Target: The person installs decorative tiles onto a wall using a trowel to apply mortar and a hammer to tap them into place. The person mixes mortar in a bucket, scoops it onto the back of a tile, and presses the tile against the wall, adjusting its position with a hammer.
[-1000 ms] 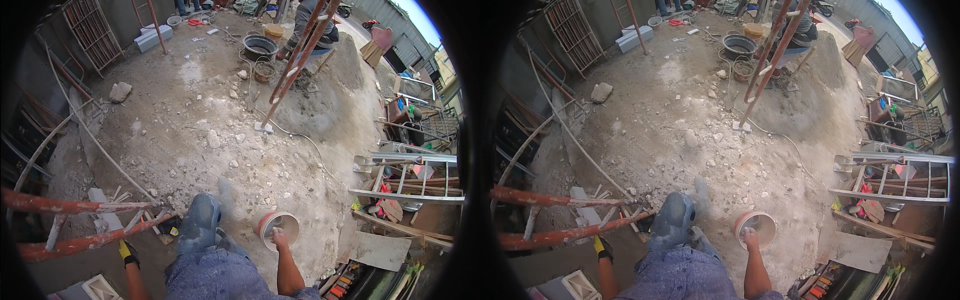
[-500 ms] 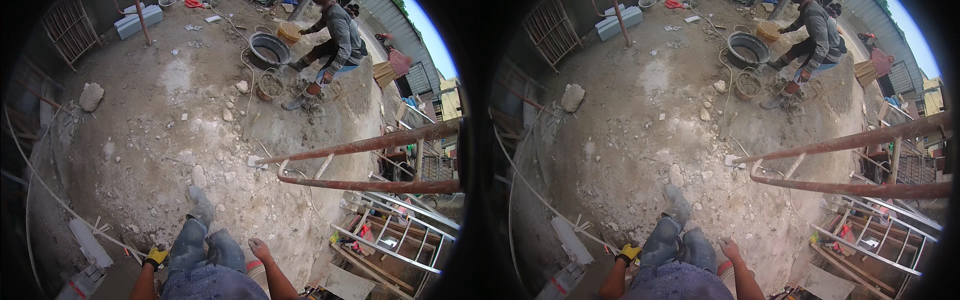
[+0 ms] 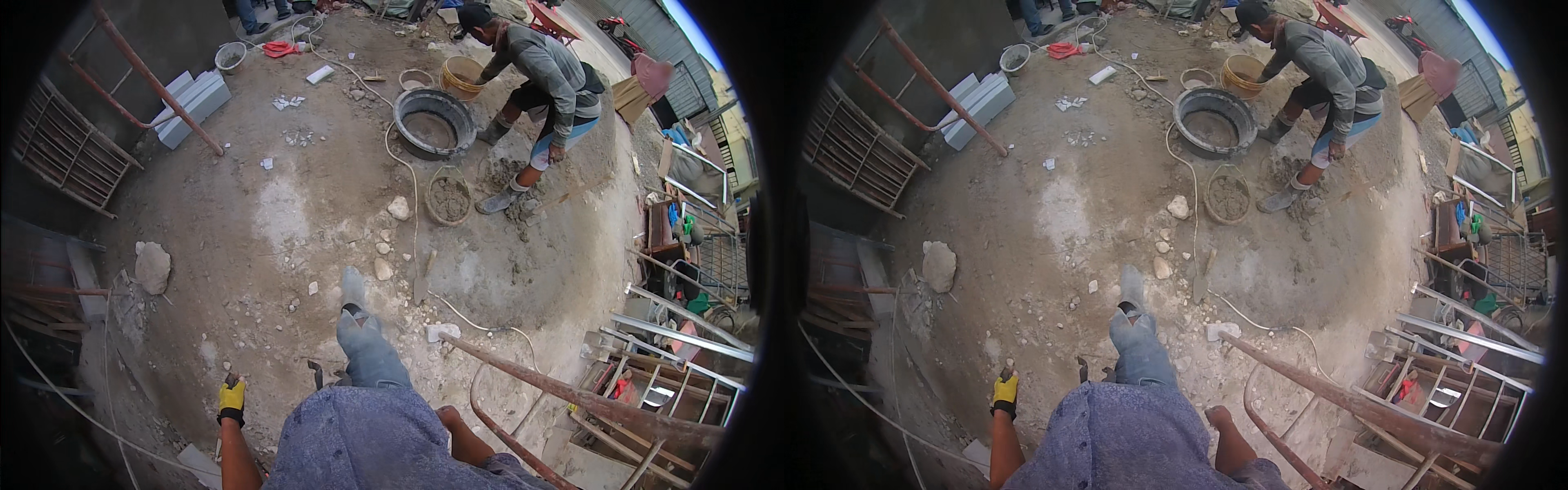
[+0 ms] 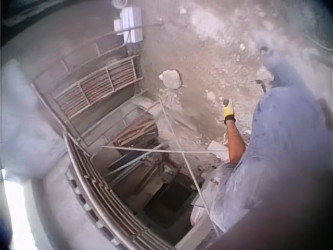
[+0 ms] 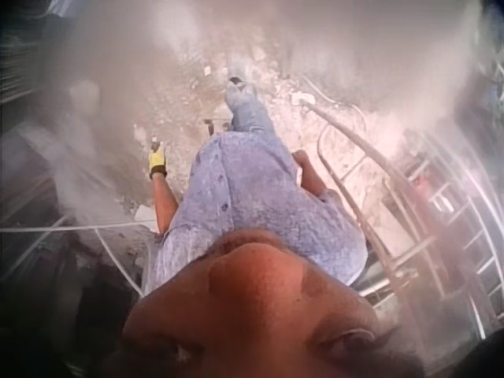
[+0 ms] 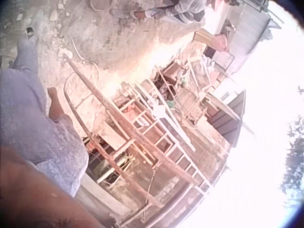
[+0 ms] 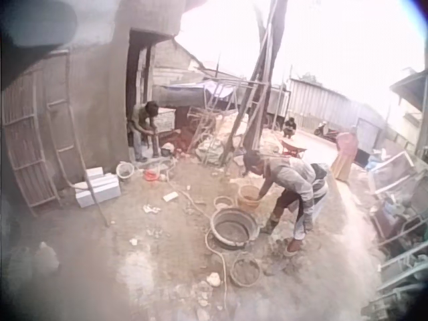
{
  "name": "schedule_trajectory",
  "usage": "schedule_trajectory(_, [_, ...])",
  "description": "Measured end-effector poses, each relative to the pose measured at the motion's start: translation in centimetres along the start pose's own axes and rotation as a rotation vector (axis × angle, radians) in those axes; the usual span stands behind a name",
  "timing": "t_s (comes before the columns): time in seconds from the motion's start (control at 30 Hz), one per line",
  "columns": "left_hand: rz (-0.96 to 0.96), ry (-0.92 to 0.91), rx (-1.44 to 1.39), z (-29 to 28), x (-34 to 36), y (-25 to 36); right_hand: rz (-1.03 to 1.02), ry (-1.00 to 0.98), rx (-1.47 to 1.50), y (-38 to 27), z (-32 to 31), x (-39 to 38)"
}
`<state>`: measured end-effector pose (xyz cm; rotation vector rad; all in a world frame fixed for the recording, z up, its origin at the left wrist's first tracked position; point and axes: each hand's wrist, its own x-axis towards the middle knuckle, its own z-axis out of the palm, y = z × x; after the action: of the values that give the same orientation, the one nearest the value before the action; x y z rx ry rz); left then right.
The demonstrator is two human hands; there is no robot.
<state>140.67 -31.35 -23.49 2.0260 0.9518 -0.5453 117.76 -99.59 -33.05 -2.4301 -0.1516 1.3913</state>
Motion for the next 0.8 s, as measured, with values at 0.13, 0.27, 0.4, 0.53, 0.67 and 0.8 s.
schedule_trajectory(0.13, [-0.419,-0.151,-0.071,2.0,3.7,12.1,0.345,0.411,0.649,-3.2,-25.6,14.1])
schedule_trajectory(0.27, [-0.157,-0.243,0.309,-0.1,6.4,20.3,-0.023,0.881,0.623,-11.5,-58.6,22.7])
schedule_trajectory(0.4, [-0.013,-0.349,0.499,-2.1,18.7,27.5,-0.113,1.048,0.807,-13.8,-78.9,31.2])
schedule_trajectory(0.53, [-0.358,-0.326,0.343,-3.7,32.9,40.7,-0.147,1.072,0.755,-17.5,-90.3,37.9])
schedule_trajectory(0.67, [0.126,0.035,0.728,-6.6,50.8,55.1,0.031,0.929,0.845,-17.1,-87.8,46.5])
schedule_trajectory(0.8, [0.451,-0.059,0.581,-1.5,61.0,80.6,0.134,0.266,-0.081,-9.8,-76.3,47.8])
